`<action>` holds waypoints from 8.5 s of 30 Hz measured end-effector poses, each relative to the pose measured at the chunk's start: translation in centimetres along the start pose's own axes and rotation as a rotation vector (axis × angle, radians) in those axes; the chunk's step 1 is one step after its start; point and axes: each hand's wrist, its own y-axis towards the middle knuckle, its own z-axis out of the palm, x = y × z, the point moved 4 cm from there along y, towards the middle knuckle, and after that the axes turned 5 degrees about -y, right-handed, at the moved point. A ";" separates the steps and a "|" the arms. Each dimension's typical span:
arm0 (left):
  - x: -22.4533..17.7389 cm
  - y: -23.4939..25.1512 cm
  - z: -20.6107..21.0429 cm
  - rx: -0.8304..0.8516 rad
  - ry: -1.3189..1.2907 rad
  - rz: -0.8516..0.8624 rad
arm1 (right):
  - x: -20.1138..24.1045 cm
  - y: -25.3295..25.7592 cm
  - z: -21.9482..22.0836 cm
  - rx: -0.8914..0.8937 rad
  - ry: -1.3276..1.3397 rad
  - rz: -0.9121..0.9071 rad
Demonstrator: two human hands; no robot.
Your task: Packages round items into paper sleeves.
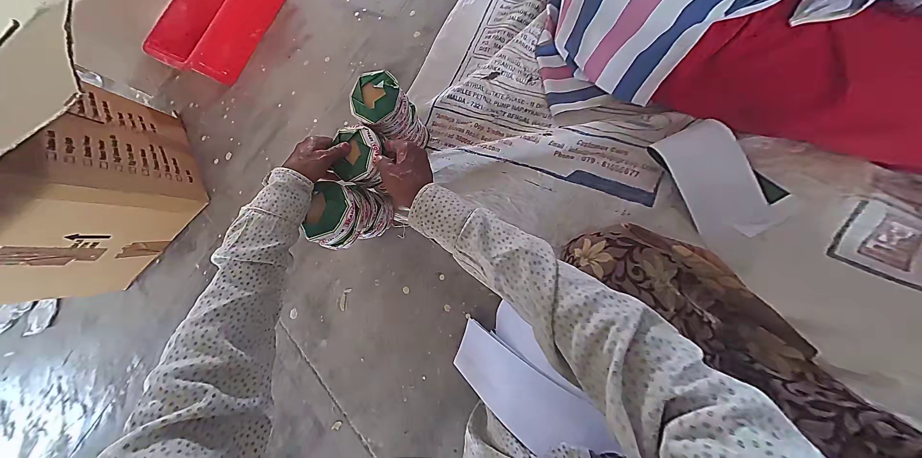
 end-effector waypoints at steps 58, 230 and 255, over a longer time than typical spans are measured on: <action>13.1 -6.7 10.4 -1.125 -0.442 0.793 | -18.6 -21.2 -11.4 -0.308 -0.126 -0.331; -21.3 -37.5 68.1 0.794 0.199 0.677 | -42.3 -65.6 -35.5 -1.124 0.268 0.714; -22.4 -36.3 68.2 0.891 0.275 0.534 | -39.4 -65.2 -33.5 -1.174 0.073 0.828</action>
